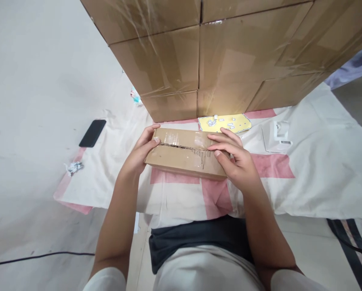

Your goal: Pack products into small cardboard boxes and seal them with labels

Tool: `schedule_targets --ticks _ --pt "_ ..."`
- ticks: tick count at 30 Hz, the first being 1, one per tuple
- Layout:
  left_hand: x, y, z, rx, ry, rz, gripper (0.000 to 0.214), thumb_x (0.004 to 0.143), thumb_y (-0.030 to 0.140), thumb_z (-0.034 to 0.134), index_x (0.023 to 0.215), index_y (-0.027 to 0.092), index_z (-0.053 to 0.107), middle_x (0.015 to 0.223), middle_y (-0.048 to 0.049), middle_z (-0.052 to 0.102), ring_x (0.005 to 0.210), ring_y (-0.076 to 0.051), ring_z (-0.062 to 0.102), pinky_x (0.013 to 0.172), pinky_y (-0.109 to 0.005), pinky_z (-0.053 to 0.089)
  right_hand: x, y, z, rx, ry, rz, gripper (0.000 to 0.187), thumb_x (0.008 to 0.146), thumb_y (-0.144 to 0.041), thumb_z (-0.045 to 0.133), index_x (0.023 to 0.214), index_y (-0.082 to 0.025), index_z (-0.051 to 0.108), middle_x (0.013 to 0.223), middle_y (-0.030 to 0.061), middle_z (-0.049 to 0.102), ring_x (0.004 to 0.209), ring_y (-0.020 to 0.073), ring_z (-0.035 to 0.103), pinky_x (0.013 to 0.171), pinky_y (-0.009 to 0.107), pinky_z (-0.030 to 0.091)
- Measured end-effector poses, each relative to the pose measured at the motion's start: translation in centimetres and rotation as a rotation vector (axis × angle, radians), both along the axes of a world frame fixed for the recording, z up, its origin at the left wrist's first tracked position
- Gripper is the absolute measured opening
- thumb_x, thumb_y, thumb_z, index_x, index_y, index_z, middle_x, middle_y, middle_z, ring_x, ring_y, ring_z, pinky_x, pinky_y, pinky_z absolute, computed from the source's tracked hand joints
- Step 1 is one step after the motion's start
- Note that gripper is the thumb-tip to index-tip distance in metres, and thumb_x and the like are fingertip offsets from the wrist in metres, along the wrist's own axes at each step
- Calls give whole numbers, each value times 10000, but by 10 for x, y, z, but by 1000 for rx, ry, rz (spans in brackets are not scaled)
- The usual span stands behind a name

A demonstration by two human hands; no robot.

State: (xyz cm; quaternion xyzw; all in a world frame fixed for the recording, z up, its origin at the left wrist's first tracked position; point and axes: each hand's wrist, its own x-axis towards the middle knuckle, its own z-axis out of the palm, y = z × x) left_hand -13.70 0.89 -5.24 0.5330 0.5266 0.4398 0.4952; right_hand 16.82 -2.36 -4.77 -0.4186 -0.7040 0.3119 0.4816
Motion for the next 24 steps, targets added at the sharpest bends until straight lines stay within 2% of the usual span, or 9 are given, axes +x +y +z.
schedule_targets --ticks 4,7,9,11,15,17,19,22,24 --pt "-21 -8 4 -17 63 -263 995 698 438 866 1560 388 373 1554 -77 477 1374 -335 535 1065 -409 514 -4 1 3 1 15 -33 196 1000 -286 571 953 -308 760 1279 14 740 1496 277 413 1263 613 307" --pt "-30 -10 4 -40 54 -314 1095 680 426 881 1602 414 290 1560 -76 466 1396 -329 518 1108 -423 483 -6 3 3 10 24 -48 193 995 -294 578 923 -304 757 1247 17 752 1476 284 438 1259 617 311" --pt "-27 -9 2 -34 22 -293 1057 685 461 865 1590 402 322 1542 -75 482 1383 -323 524 1090 -406 493 -5 4 3 10 31 -45 184 995 -306 586 928 -306 758 1249 17 752 1477 286 436 1258 615 313" --pt "-20 -6 -1 -22 -26 -223 898 726 521 805 1527 368 428 1488 -76 530 1324 -314 564 1014 -377 531 -3 5 2 12 36 -31 182 1000 -322 588 945 -309 761 1262 14 748 1480 285 433 1262 611 309" --pt "-8 -1 -2 -49 -81 -64 513 766 464 730 1227 263 626 1246 -77 663 1064 -270 660 783 -312 556 -2 10 0 20 19 10 183 1004 -344 594 957 -309 767 1272 12 745 1479 285 437 1265 606 307" --pt "-11 2 2 -66 -105 -77 449 715 406 779 1116 254 648 1107 -59 692 927 -242 668 696 -291 534 0 12 1 19 -2 35 193 1007 -369 592 956 -311 768 1264 13 748 1483 285 436 1261 603 319" --pt "-18 10 7 -79 -84 -167 469 668 364 837 1098 269 675 1027 -48 697 856 -225 661 651 -280 513 7 16 5 11 -36 78 203 1011 -402 587 978 -315 768 1284 12 740 1482 284 445 1255 595 335" --pt "-26 37 5 -30 -50 -298 513 619 449 884 1072 258 738 996 -95 715 817 -234 654 611 -301 492 33 35 15 -4 -82 108 208 1015 -427 583 1054 -326 760 1426 2 658 1429 284 515 1222 570 388" --pt "-23 68 -6 56 -172 -189 490 599 591 846 931 243 754 830 -89 707 652 -187 593 512 -298 415 57 61 20 29 -97 7 203 1012 -423 587 1064 -324 757 1475 9 615 1365 281 572 1176 549 437"
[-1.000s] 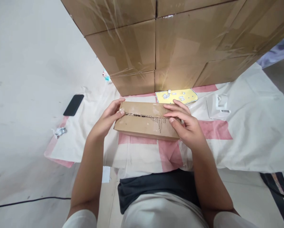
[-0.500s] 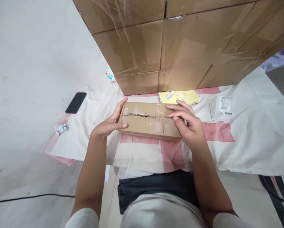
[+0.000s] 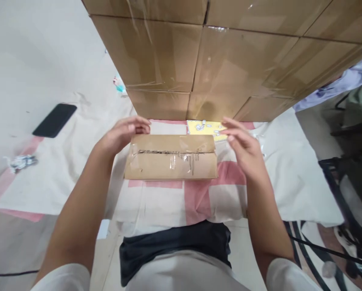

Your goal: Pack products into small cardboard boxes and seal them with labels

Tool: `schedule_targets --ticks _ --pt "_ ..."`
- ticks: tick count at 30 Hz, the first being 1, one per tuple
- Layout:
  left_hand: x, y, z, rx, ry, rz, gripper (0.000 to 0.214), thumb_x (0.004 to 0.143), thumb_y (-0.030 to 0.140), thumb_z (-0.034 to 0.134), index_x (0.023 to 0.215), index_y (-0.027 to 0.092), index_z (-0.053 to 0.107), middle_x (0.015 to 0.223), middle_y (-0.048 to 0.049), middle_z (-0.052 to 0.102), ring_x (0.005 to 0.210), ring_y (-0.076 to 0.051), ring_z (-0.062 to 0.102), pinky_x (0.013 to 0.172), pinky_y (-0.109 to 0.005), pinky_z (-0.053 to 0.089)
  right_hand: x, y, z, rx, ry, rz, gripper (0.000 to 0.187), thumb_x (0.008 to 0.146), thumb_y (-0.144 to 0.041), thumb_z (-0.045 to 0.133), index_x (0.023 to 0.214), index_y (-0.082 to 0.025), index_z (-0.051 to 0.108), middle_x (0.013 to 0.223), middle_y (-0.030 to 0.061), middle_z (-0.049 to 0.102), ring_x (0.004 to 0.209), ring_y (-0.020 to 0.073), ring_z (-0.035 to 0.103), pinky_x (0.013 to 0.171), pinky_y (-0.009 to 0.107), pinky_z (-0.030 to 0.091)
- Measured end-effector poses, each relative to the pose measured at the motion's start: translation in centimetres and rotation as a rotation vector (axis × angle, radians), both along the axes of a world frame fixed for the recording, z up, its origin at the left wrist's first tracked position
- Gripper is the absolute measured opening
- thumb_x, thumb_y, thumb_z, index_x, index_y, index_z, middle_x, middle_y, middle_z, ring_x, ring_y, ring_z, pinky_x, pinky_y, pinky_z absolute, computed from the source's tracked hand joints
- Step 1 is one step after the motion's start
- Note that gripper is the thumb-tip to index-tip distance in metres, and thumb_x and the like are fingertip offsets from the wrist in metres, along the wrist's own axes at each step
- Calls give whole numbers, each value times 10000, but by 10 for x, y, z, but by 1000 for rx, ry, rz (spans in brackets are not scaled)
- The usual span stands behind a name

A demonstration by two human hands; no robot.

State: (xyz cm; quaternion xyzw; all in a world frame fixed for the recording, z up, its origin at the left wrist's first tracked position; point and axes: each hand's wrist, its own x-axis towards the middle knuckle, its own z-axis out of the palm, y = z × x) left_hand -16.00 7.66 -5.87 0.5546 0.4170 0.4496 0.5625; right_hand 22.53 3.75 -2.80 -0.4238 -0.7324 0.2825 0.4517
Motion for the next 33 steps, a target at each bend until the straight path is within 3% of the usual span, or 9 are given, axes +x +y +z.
schedule_targets --ticks 3,6,10,13,18,24,27,30,33 --pt "16 48 -30 10 -169 193 434 576 621 807 707 241 645 505 30 529 413 -70 316 426 -249 178 31 51 -11 55 -79 -180 188 979 -391 609 1028 -288 758 1353 61 681 1245 283 640 1062 514 519" --pt "30 73 -60 -17 -172 177 458 605 597 793 657 211 553 409 78 413 364 -31 264 446 -235 106 43 92 -47 35 -223 -191 216 956 -276 561 1004 -217 763 1177 115 733 1138 283 669 1019 497 530" --pt "26 70 -82 -49 -186 182 518 528 614 842 685 197 578 392 63 438 357 -46 321 406 -258 89 36 102 -95 18 -504 -293 393 923 -101 445 1153 -171 757 1311 154 670 1199 314 574 1069 535 463" --pt "18 65 -86 -46 -236 203 488 523 610 827 687 208 602 385 54 457 348 -53 288 383 -280 136 32 96 -109 3 -635 -297 470 921 -66 422 1252 -196 730 1389 134 634 1164 324 519 1032 542 455" --pt "18 64 -87 -14 -267 269 408 558 569 807 696 215 657 391 26 477 349 -73 296 383 -303 135 36 100 -107 15 -570 -366 394 928 -73 408 1076 -197 752 1147 123 711 1018 305 515 922 477 486" --pt "15 63 -94 -24 -254 307 459 550 587 828 737 208 649 432 12 495 403 -89 338 435 -316 149 43 109 -111 48 -486 -476 236 951 -161 447 932 -212 676 1069 126 665 1026 295 562 938 461 491" --pt "11 65 -98 -23 -246 298 486 559 596 838 752 202 628 455 16 513 422 -88 344 459 -320 175 39 104 -98 100 -430 -489 203 980 -188 439 922 -228 629 1034 109 636 1012 276 573 922 440 491" --pt "10 65 -98 -8 -242 291 498 564 602 843 758 204 615 466 27 517 436 -88 342 479 -322 199 30 85 -70 114 -337 -350 166 1000 -240 479 890 -238 604 977 81 630 962 258 581 877 413 497" --pt "12 62 -92 13 -234 271 446 599 577 818 767 204 639 465 34 532 426 -91 337 473 -322 205 19 55 -45 -47 -214 -36 165 1026 -315 520 913 -245 617 975 61 650 897 223 602 775 355 504"
